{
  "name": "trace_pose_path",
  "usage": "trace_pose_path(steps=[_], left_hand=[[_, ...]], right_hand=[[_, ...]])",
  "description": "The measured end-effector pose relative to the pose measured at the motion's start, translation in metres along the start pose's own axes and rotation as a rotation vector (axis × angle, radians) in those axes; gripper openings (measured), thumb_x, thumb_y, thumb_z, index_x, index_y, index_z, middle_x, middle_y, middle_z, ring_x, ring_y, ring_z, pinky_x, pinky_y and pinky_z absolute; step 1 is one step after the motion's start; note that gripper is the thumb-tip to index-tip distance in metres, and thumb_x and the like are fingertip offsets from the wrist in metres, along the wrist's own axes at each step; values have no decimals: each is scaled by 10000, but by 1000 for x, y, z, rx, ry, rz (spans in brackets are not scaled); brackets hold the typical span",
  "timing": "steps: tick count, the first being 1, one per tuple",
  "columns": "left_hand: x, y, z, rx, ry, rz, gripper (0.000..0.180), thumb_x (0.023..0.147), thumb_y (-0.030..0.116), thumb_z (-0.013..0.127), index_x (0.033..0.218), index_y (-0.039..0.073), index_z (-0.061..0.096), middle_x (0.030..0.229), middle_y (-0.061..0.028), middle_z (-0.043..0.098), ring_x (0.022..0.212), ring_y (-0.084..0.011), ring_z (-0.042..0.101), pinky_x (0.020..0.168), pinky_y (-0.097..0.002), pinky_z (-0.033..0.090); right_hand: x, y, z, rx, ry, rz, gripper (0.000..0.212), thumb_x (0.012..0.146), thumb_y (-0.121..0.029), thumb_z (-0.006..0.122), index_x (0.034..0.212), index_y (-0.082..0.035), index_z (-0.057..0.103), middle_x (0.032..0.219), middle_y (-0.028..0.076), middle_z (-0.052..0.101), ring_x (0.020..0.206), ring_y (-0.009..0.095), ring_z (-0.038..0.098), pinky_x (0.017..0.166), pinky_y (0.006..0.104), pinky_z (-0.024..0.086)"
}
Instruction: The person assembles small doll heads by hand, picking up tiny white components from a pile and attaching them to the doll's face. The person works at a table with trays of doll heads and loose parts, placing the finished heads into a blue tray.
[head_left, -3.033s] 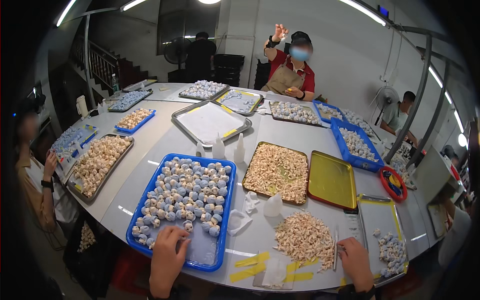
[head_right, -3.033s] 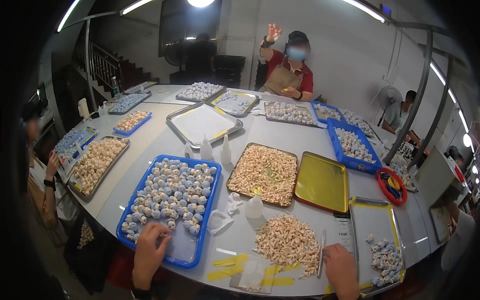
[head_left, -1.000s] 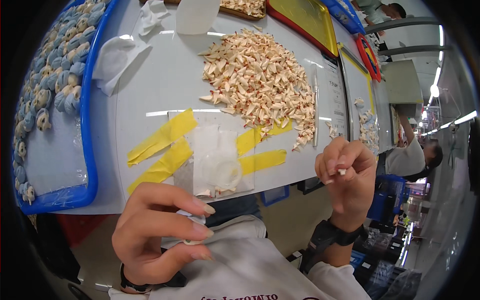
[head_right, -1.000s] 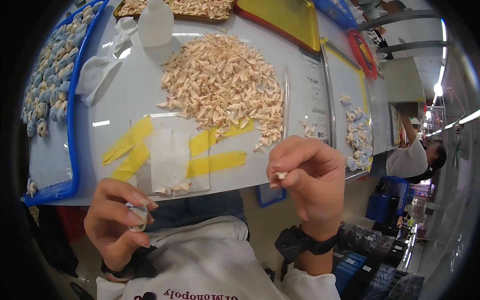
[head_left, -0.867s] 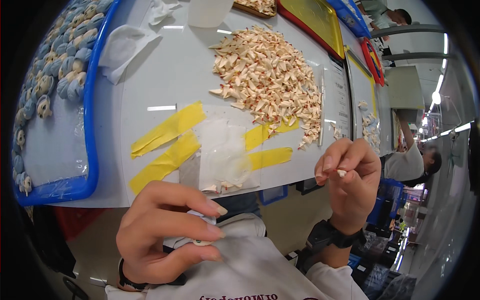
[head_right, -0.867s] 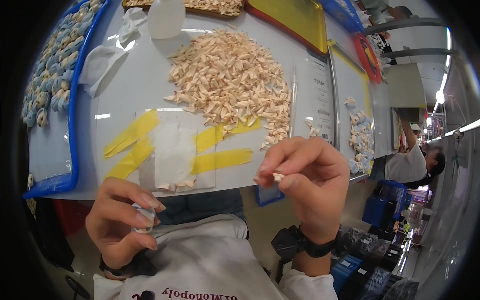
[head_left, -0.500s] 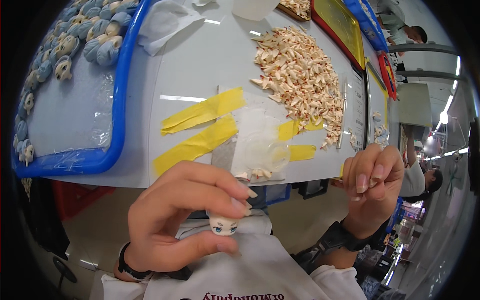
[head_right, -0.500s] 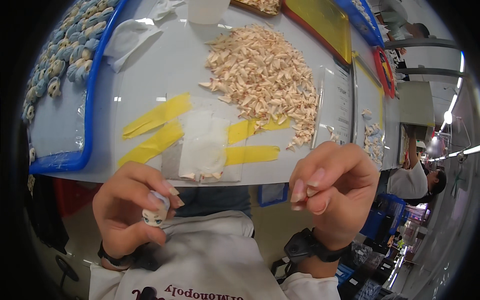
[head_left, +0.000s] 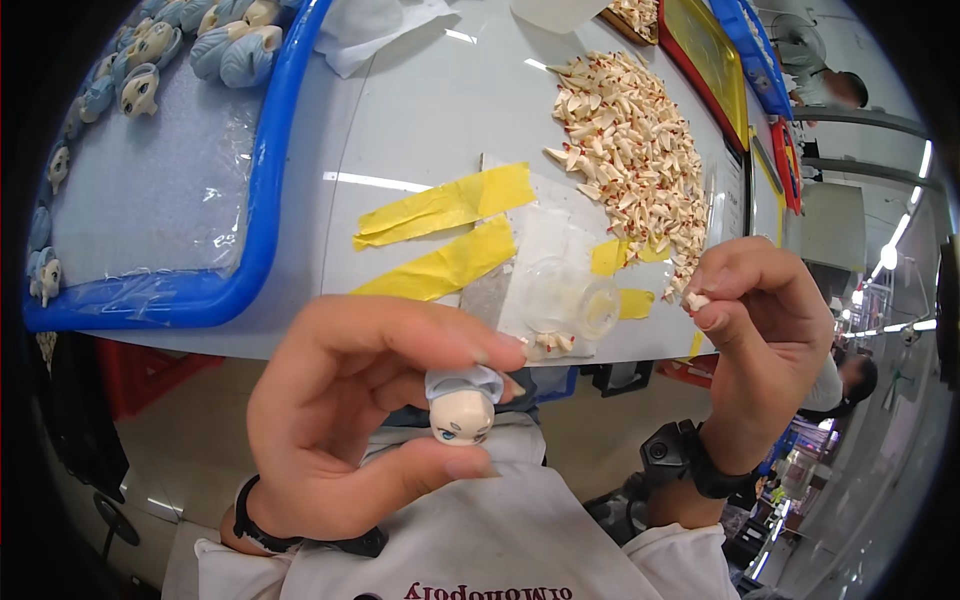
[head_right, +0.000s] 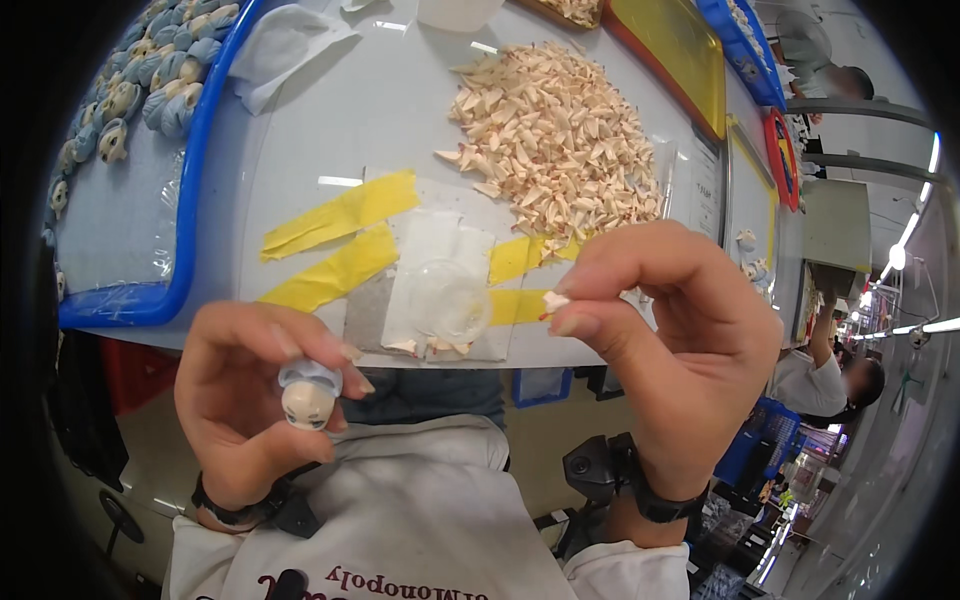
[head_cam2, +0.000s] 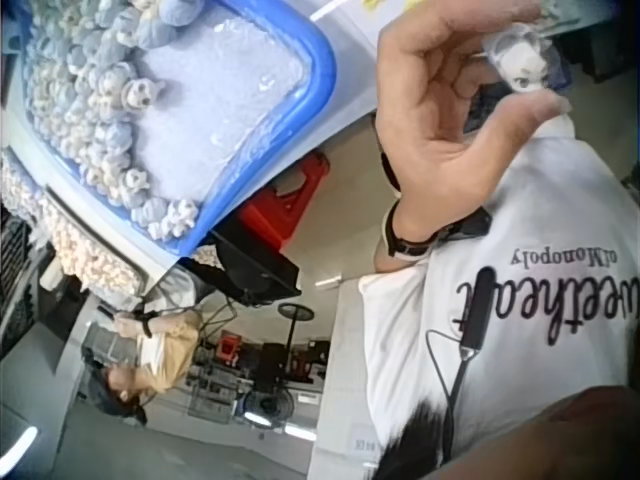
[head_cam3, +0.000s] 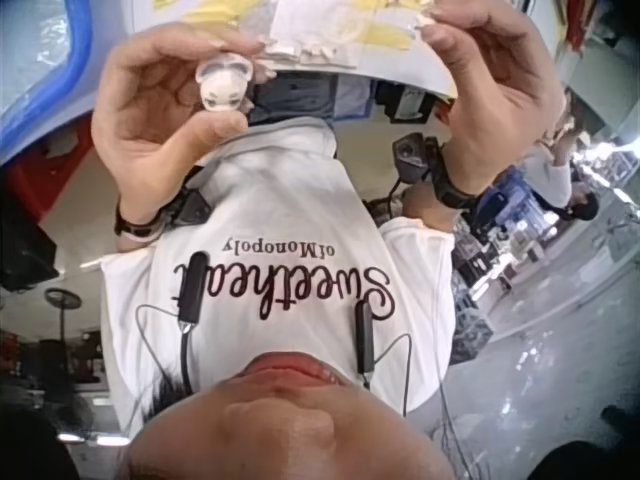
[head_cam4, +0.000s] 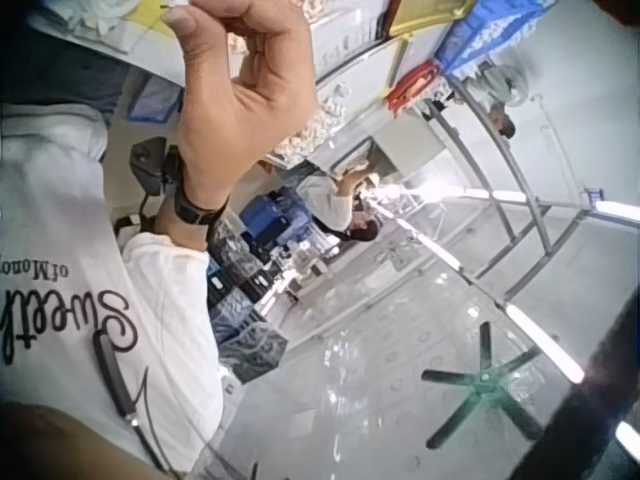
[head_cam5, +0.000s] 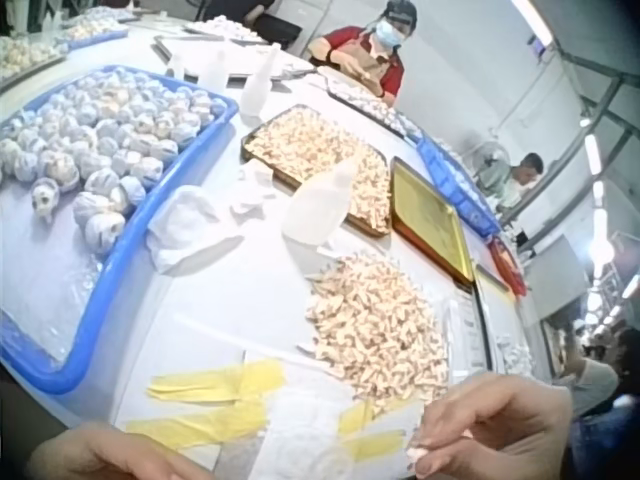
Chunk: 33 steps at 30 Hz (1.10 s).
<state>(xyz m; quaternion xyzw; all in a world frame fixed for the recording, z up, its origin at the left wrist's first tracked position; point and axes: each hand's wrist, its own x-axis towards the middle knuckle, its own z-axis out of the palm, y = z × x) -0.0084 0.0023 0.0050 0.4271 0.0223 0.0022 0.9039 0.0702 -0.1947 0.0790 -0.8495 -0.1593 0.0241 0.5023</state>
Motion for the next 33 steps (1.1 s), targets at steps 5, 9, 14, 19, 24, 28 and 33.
trace_pose_path(steps=[5, 9, 14, 19, 24, 28, 33], left_hand=[[17, -3, -25, 340, -350, 285, 429, 686, 61, 735, 1013, 7, 463, 964, -188, 528, 788, -217, 590, 592, -242, 494], [1, 4, -4, 79, -77, 24, 386, 694, 50, 728, 996, 1, 491, 981, -191, 514, 758, -216, 597, 604, -245, 496], [17, 1, -22, 347, -365, 236, 342, 701, 60, 730, 964, -4, 521, 1027, -203, 496, 759, -223, 610, 628, -256, 503], [8, 6, -10, 265, -328, 127, 338, 707, 65, 727, 973, -5, 533, 1050, -220, 498, 812, -237, 609, 676, -282, 512], [12, 0, -4, 297, -339, 219, 350, 712, 73, 723, 993, -26, 539, 1014, -212, 511, 793, -239, 606, 704, -286, 509], [5, 1, 0, 328, -267, 255, 337, 701, 93, 728, 959, -46, 562, 1000, -232, 540, 777, -234, 596, 702, -274, 496], [9, 6, 5, 668, -323, 443, 261, 669, 61, 713, 882, -38, 599, 920, -229, 586, 760, -221, 583, 654, -253, 464]], right_hand=[[3, -5, 8, -193, -112, -80, 172, 631, 68, 652, 768, 26, 557, 753, 88, 521, 727, 155, 501, 674, 250, 391], [10, -11, 21, -462, -146, -205, 188, 555, 105, 630, 708, 11, 576, 736, 82, 511, 692, 164, 498, 637, 256, 382], [13, -13, 23, -603, -136, -312, 193, 546, 124, 621, 689, 0, 581, 729, 77, 509, 668, 164, 500, 594, 250, 375], [7, -11, 20, -430, -92, -356, 185, 584, 66, 667, 719, -23, 578, 716, 65, 485, 639, 134, 466, 550, 232, 353], [-11, -20, 16, -121, -250, -324, 188, 676, -95, 732, 735, -101, 554, 704, 29, 436, 616, 102, 421, 550, 204, 340], [-27, -19, 31, -55, -180, -240, 197, 661, -4, 695, 737, -115, 552, 697, 29, 452, 611, 110, 433, 537, 207, 338], [-32, -19, 30, -232, -176, -337, 275, 637, 62, 658, 815, -116, 547, 703, 45, 477, 602, 126, 452, 537, 212, 348]])
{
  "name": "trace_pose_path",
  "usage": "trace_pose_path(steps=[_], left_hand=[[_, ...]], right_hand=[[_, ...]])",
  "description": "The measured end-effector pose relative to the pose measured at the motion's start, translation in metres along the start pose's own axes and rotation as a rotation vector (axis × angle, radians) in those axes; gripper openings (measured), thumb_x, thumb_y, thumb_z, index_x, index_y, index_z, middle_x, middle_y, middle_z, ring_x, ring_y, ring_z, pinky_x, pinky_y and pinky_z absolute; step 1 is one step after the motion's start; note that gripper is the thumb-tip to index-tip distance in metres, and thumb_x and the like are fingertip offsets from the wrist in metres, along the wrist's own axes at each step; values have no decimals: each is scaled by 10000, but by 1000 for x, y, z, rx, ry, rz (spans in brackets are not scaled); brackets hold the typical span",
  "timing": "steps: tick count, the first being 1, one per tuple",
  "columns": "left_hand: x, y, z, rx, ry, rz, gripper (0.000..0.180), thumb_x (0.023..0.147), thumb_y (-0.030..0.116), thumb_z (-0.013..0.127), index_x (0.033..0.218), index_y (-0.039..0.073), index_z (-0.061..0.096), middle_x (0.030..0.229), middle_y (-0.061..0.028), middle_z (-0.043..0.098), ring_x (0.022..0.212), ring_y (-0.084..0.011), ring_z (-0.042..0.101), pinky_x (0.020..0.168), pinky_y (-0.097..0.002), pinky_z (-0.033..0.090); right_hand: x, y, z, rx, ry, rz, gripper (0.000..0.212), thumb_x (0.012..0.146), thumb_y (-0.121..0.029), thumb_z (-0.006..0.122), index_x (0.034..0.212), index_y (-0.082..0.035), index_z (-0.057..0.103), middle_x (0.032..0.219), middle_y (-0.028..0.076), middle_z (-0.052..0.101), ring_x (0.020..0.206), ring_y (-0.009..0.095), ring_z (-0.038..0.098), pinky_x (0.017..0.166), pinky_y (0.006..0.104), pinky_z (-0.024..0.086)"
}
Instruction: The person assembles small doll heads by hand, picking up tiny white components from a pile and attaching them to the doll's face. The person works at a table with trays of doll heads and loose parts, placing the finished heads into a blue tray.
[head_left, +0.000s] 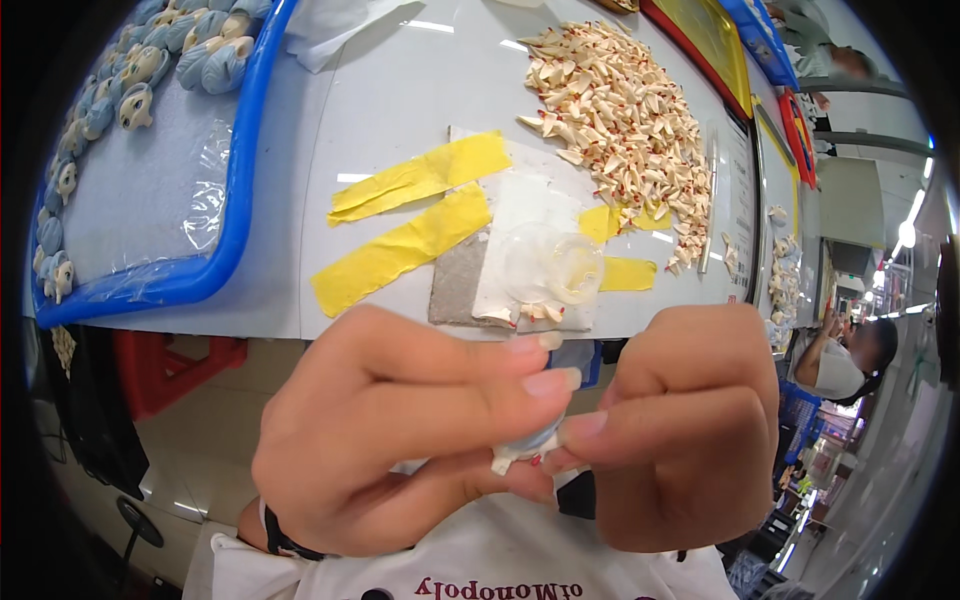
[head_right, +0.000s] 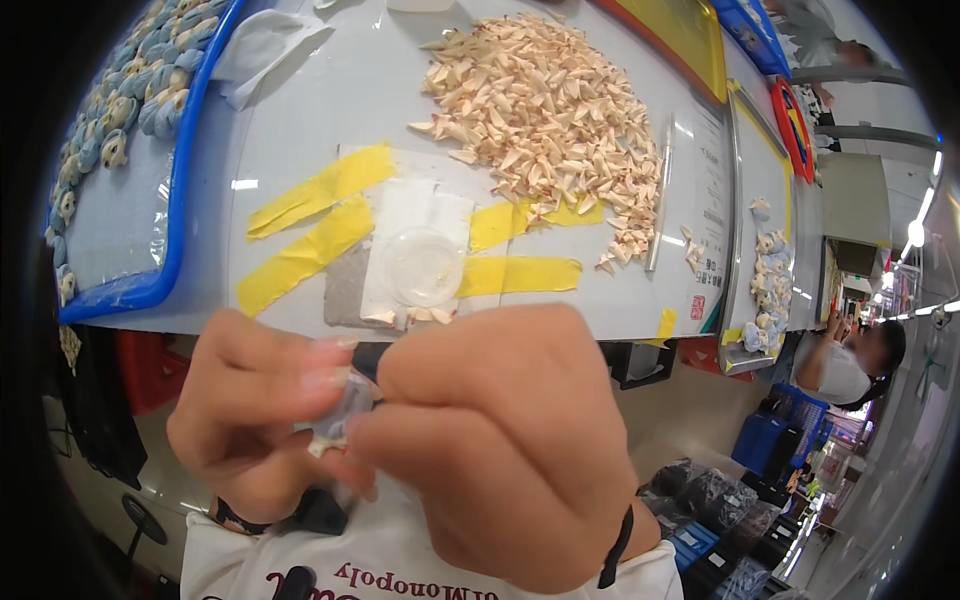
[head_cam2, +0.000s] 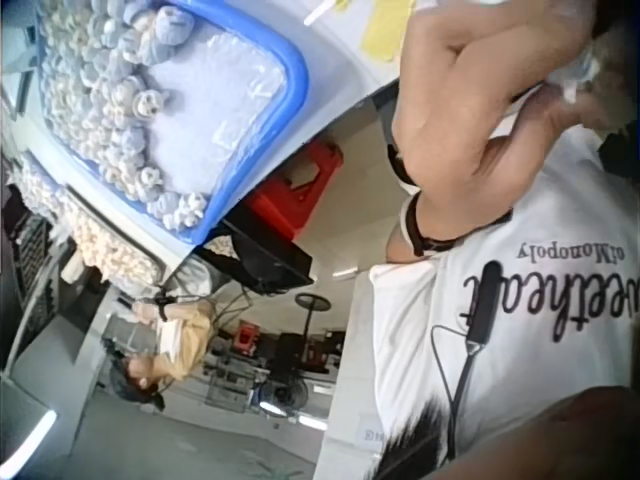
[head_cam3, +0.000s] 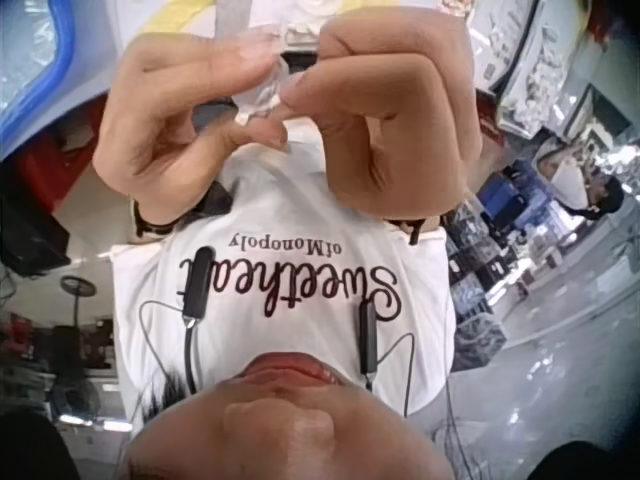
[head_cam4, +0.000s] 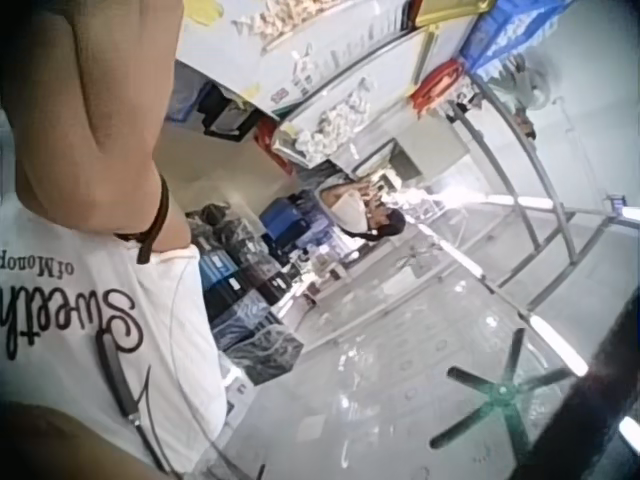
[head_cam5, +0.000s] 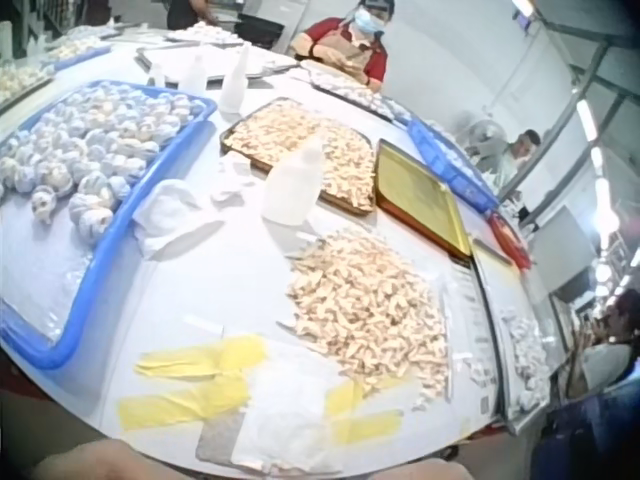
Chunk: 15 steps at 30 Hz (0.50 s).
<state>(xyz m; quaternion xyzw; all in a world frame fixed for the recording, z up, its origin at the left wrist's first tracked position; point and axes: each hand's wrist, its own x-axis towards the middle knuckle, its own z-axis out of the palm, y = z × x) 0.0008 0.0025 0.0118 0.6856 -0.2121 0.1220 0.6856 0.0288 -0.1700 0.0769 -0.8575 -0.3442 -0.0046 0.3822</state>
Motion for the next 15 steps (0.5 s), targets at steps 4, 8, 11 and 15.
trace_pose_path(steps=[4, 8, 11, 15], left_hand=[[-3, 10, 4, 146, 8, -17, 261, 669, 82, 722, 875, -28, 606, 898, -214, 588, 761, -217, 584, 639, -248, 456], [-6, -4, 3, 57, 0, 37, 335, 697, 130, 723, 955, -15, 567, 946, -175, 531, 752, -199, 576, 628, -240, 460], [-12, -5, -9, 133, 87, -88, 392, 714, 141, 716, 1019, 4, 512, 984, -137, 458, 762, -186, 564, 623, -235, 463], [-12, -12, -3, -128, 173, -147, 405, 715, 115, 694, 1037, 27, 464, 1013, -123, 409, 793, -190, 545, 623, -235, 457]], right_hand=[[-4, 5, 0, 90, -10, -63, 309, 635, 75, 651, 859, -101, 531, 755, 71, 513, 627, 138, 477, 559, 230, 369], [-5, 27, -5, 66, 197, -16, 247, 668, 48, 648, 850, -61, 522, 832, 79, 538, 705, 137, 493, 618, 239, 382], [-5, 55, -45, 0, 448, 272, 131, 680, 8, 660, 780, -15, 578, 818, 50, 566, 739, 168, 533, 665, 281, 429], [6, 82, -55, -301, 104, 338, 140, 667, 39, 609, 793, -11, 574, 740, 64, 562, 708, 189, 538, 655, 277, 424]])
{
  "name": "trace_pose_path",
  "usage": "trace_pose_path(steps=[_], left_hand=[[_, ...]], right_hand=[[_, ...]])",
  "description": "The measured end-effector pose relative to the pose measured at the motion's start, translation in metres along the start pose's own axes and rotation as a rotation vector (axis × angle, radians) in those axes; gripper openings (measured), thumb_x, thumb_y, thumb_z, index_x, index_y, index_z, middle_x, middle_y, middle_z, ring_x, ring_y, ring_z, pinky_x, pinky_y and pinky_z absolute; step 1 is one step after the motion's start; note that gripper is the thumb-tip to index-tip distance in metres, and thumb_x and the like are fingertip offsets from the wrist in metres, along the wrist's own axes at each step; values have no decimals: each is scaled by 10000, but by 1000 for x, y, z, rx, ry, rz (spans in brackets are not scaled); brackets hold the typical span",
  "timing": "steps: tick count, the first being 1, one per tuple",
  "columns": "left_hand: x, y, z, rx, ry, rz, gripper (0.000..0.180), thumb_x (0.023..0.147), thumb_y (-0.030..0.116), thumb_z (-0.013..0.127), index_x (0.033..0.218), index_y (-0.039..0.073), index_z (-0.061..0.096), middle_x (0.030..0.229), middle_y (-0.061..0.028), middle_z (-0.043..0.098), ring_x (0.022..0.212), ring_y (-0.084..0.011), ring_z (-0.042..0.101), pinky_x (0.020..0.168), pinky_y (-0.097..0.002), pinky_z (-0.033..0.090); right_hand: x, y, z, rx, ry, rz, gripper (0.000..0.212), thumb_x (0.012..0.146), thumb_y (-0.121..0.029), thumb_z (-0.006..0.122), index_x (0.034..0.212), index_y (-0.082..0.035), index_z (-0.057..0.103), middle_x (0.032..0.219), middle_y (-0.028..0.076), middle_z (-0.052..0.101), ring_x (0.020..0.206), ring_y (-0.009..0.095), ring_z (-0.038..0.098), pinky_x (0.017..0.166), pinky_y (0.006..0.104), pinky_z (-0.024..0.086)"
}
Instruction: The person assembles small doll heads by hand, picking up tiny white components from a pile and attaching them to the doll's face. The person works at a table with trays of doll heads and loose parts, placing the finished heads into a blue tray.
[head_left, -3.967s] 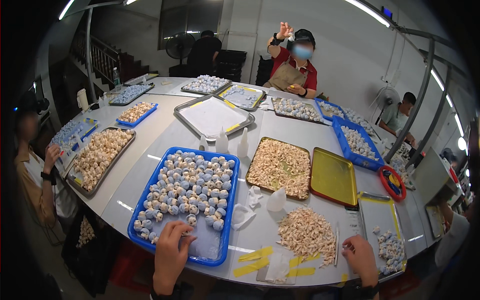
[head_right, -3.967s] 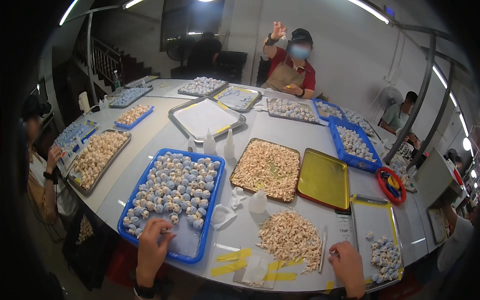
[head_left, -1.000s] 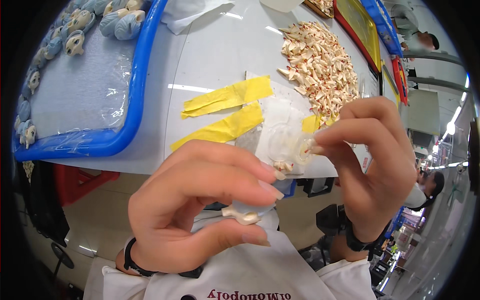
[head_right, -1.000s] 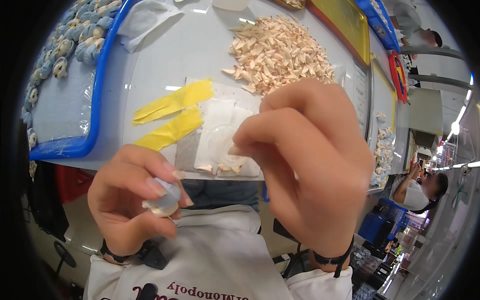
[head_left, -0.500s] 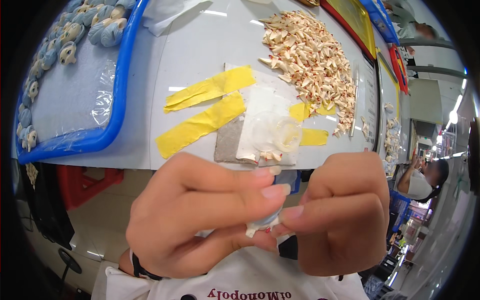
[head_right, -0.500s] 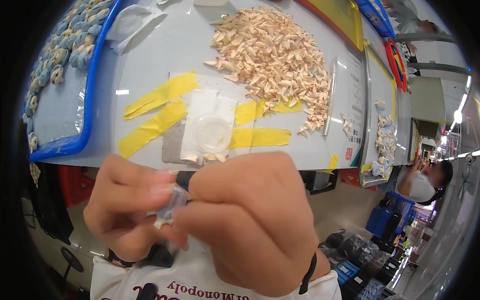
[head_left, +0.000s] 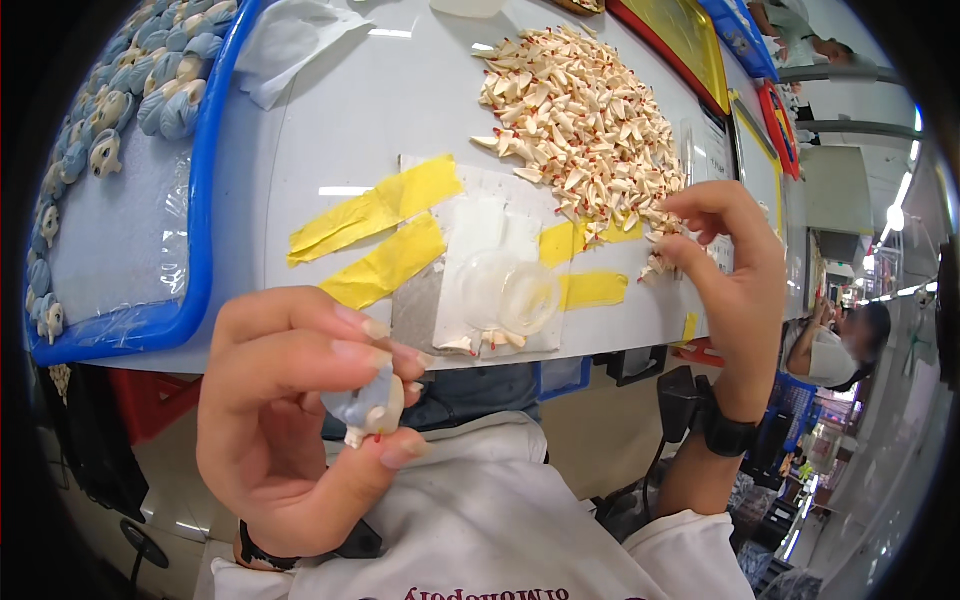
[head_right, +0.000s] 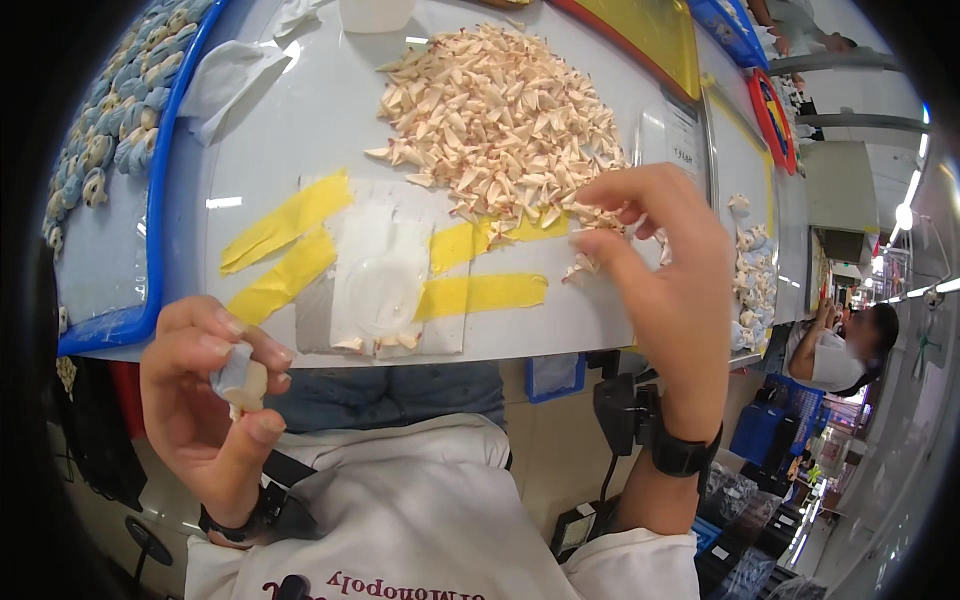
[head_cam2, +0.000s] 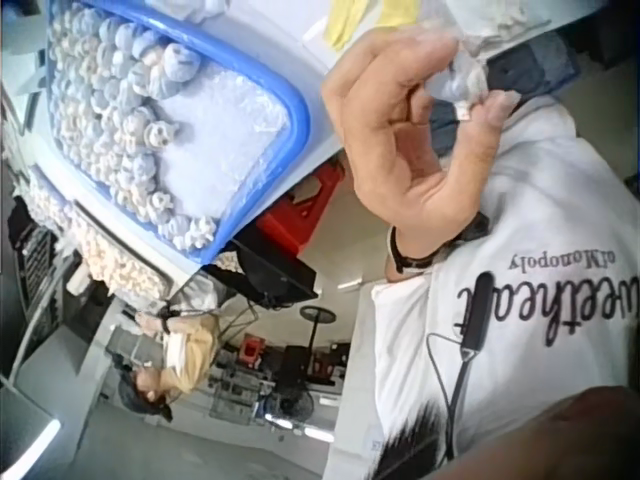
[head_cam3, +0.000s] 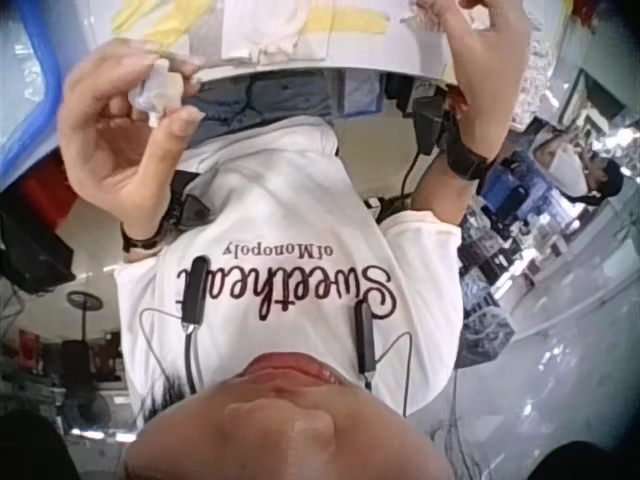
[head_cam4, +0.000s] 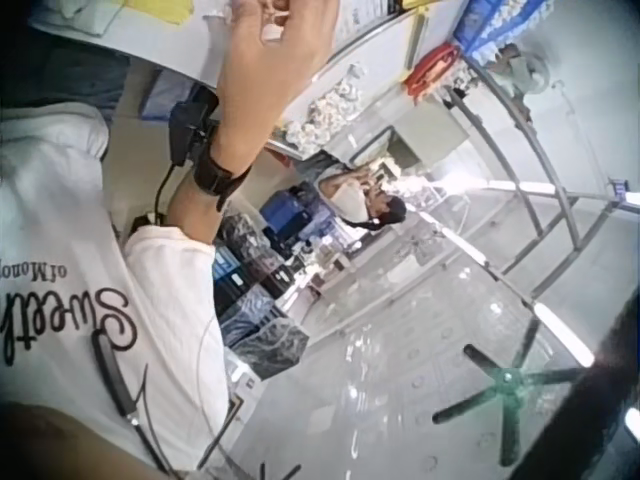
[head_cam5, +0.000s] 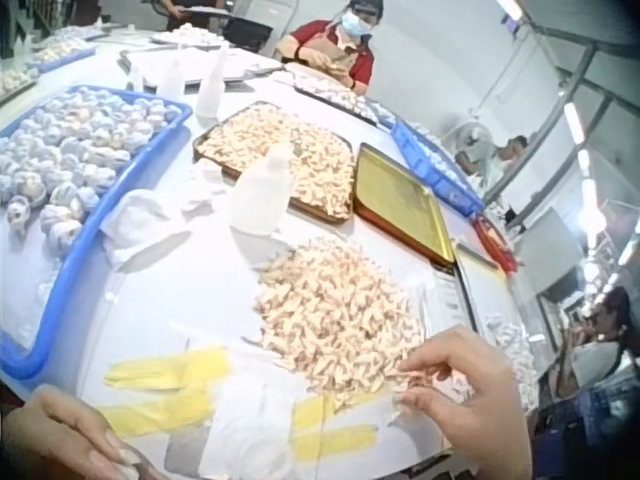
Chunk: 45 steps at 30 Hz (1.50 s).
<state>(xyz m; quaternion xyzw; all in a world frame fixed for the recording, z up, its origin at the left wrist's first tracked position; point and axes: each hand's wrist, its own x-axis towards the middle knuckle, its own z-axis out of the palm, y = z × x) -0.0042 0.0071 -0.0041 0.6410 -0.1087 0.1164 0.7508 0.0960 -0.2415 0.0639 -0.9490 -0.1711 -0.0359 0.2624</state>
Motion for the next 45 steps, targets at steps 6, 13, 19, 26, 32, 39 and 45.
trace_pose_path(steps=[6, 13, 19, 26, 32, 39, 45], left_hand=[[5, 2, 4, -63, -30, -20, 412, 711, 97, 673, 1031, 29, 423, 1003, -120, 393, 780, -193, 541, 621, -239, 460], [9, 1, 6, -67, -69, -1, 404, 703, 99, 672, 1017, 31, 427, 1002, -124, 396, 766, -194, 555, 592, -233, 469], [6, 2, 0, -109, -75, -42, 388, 703, 72, 652, 1016, 33, 425, 1000, -126, 396, 760, -194, 563, 629, -236, 483], [2, 3, 8, -335, -44, -131, 406, 673, 35, 668, 1009, 22, 440, 1013, -133, 416, 812, -238, 561, 688, -278, 476], [7, 6, -7, 6, -256, 79, 213, 665, 33, 710, 827, 81, 581, 988, -157, 477, 903, -252, 536, 793, -346, 443], [1, 3, 5, -288, -101, -103, 257, 696, 50, 719, 883, 31, 543, 1018, -153, 460, 846, -267, 595, 686, -285, 504], [1, 3, 14, -425, -67, -150, 418, 719, 175, 738, 980, -10, 469, 984, -161, 478, 802, -256, 608, 645, -293, 523]], right_hand=[[9, 11, 9, -211, -146, -131, 154, 652, 79, 602, 787, 18, 561, 784, 77, 571, 665, 173, 533, 614, 262, 423], [7, 8, 10, -241, -120, -245, 127, 669, 38, 598, 761, -1, 519, 750, 127, 542, 718, 306, 521, 633, 350, 413], [-9, -10, -1, -52, 107, -103, 149, 741, 84, 527, 858, 1, 568, 773, 90, 555, 712, 204, 552, 666, 271, 422], [-24, -43, 2, 475, 36, -134, 96, 775, 44, 582, 855, 45, 529, 825, 147, 552, 675, 148, 531, 612, 232, 451], [-18, -44, 32, 373, 109, -293, 172, 677, 103, 631, 811, 26, 556, 800, 116, 533, 676, 149, 519, 601, 239, 430], [-21, -56, 39, -3, 111, -369, 190, 607, 132, 642, 746, 6, 608, 766, 102, 530, 665, 160, 510, 579, 253, 408], [-22, -61, 37, 119, 157, -324, 196, 599, 109, 654, 755, 6, 594, 764, 99, 529, 713, 158, 503, 607, 231, 390]])
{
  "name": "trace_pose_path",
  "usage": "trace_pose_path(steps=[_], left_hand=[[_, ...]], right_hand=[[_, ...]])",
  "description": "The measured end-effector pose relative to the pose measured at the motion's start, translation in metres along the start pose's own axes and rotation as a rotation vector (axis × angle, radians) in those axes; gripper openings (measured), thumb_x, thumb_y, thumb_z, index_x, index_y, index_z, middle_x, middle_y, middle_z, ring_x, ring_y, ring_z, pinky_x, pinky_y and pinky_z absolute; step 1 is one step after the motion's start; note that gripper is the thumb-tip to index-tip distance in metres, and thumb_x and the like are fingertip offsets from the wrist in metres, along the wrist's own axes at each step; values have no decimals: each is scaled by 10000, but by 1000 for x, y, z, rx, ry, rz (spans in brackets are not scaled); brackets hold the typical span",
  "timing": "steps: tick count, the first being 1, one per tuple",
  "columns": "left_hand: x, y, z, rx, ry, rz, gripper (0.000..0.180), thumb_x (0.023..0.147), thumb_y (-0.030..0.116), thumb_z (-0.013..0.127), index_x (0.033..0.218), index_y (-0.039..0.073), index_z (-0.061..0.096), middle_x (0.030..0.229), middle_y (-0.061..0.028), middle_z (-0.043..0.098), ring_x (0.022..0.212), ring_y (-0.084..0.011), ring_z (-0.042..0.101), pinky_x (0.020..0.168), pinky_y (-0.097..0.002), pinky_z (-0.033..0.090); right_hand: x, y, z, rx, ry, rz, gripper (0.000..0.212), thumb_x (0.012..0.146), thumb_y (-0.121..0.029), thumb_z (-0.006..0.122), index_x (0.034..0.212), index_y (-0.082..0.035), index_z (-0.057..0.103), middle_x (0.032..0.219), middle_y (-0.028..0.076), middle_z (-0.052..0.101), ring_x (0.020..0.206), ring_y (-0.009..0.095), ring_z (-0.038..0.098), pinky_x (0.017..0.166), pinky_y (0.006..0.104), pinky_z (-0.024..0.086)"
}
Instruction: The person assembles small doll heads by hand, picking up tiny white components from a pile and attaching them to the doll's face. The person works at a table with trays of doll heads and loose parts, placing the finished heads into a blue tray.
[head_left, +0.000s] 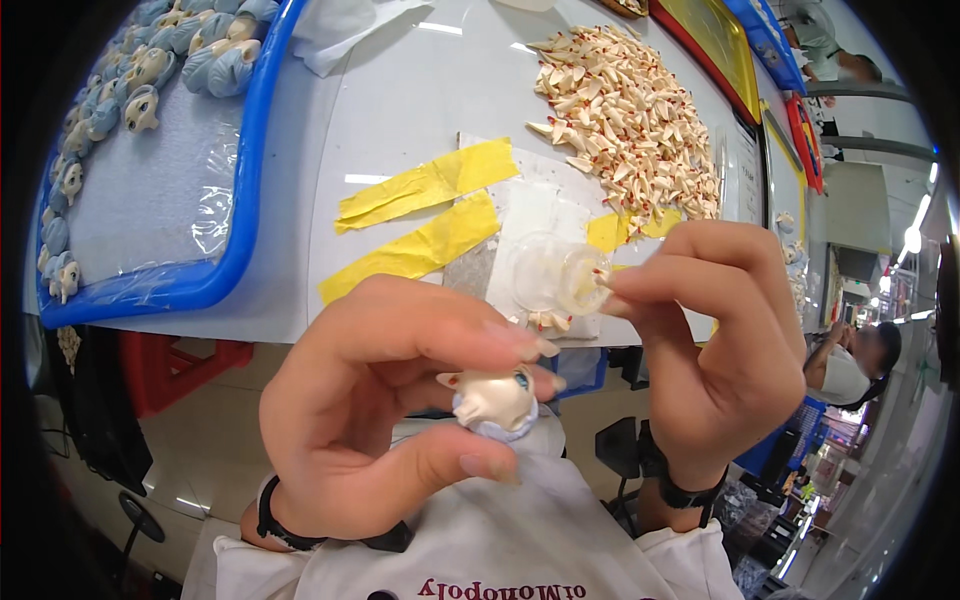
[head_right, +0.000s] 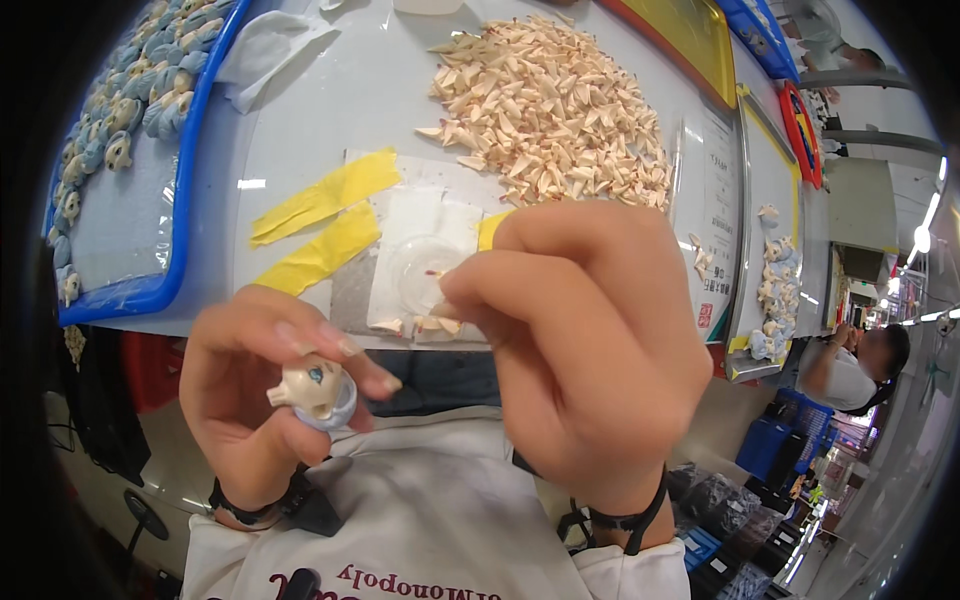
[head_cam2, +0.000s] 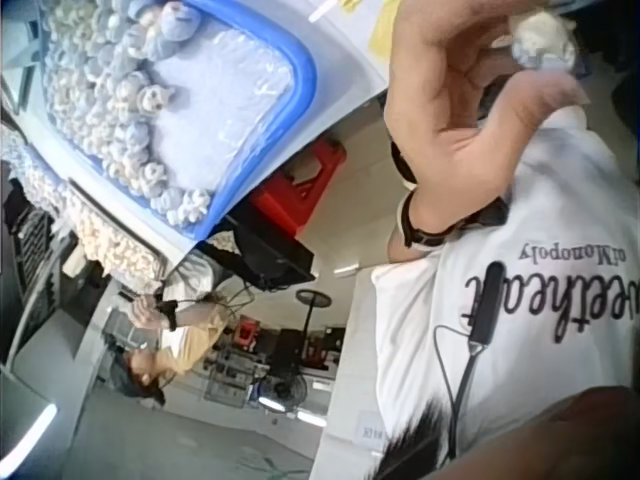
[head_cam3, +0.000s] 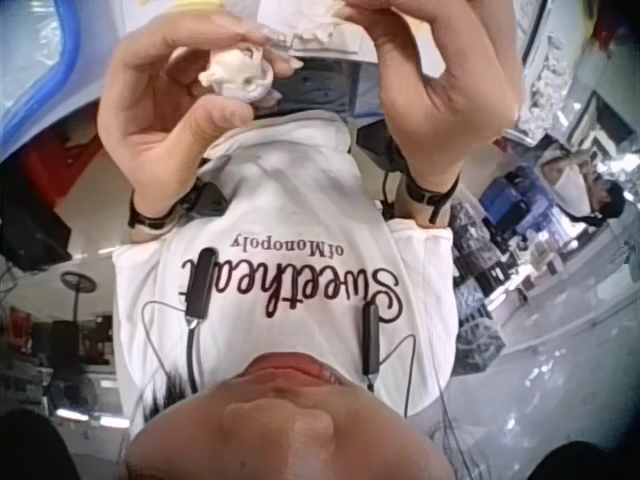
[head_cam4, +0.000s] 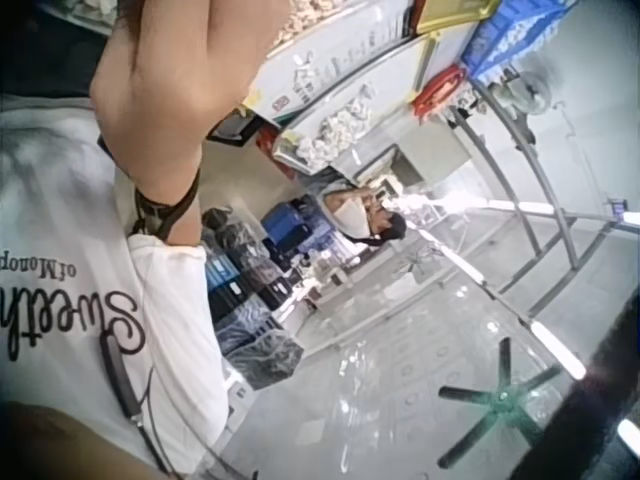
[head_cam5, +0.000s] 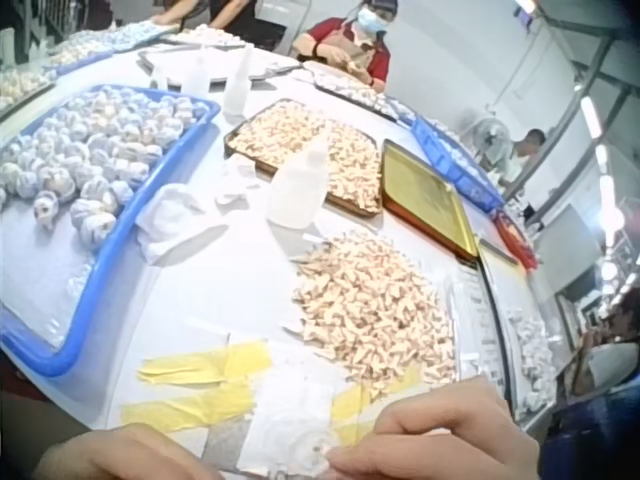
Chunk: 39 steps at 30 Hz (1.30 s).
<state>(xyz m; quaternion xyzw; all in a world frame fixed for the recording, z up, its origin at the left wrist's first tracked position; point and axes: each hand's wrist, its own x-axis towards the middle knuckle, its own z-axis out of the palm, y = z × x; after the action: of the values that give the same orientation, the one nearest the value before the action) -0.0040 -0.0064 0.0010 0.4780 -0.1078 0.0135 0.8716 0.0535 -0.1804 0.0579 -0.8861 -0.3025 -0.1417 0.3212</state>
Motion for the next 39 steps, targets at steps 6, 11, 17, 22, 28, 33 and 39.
trace_pose_path(steps=[6, 11, 17, 22, 28, 33, 39], left_hand=[[1, 0, 16, -44, 183, -45, 419, 725, 221, 738, 967, 0, 475, 924, -139, 515, 759, -205, 588, 680, -305, 503], [-1, -4, 12, 52, 131, -17, 371, 725, 171, 733, 955, 0, 497, 872, -114, 513, 715, -178, 573, 658, -283, 490], [-5, -1, 3, 289, 33, 28, 346, 725, 161, 728, 947, -7, 523, 839, -105, 518, 688, -164, 562, 632, -260, 470], [-2, 2, 0, 512, 51, 195, 375, 714, 206, 741, 952, 0, 538, 845, -111, 533, 723, -170, 545, 628, -255, 430], [10, 3, 22, 874, -105, 375, 362, 648, 196, 760, 938, 61, 591, 871, -83, 576, 738, -205, 534, 627, -292, 435], [8, 9, 27, 1071, -27, 427, 376, 661, 188, 753, 969, 70, 571, 906, -100, 571, 769, -247, 539, 657, -327, 463], [7, 57, -46, 1450, 329, 356, 249, 858, 59, 521, 1096, -13, 513, 1106, -164, 523, 1074, -269, 478, 923, -365, 379]], right_hand=[[-13, -24, 1, 498, -2, 178, 139, 686, 0, 664, 776, -34, 563, 776, 97, 488, 693, 123, 457, 615, 186, 357], [-17, -25, 6, 348, -48, 71, 186, 658, 27, 655, 785, -87, 581, 743, 62, 502, 629, 119, 464, 570, 196, 364], [-13, -25, -2, 226, -82, -2, 188, 654, 33, 657, 781, -92, 595, 709, 33, 510, 624, 137, 487, 567, 236, 385], [-15, -13, -14, 432, -198, 67, 245, 748, -160, 689, 925, -60, 553, 826, 74, 534, 728, 141, 511, 627, 253, 408], [-26, -17, -16, 892, -332, 547, 529, 721, -132, 732, 1129, 49, 449, 1045, 125, 544, 964, 176, 542, 847, 296, 424], [-32, 13, -52, 660, -190, 556, 392, 768, -117, 672, 1081, 45, 500, 979, 125, 569, 876, 162, 560, 786, 272, 446], [-87, 139, -161, -393, 83, 745, 191, 762, -37, 574, 951, -13, 580, 935, 52, 571, 845, 131, 533, 703, 246, 431]])
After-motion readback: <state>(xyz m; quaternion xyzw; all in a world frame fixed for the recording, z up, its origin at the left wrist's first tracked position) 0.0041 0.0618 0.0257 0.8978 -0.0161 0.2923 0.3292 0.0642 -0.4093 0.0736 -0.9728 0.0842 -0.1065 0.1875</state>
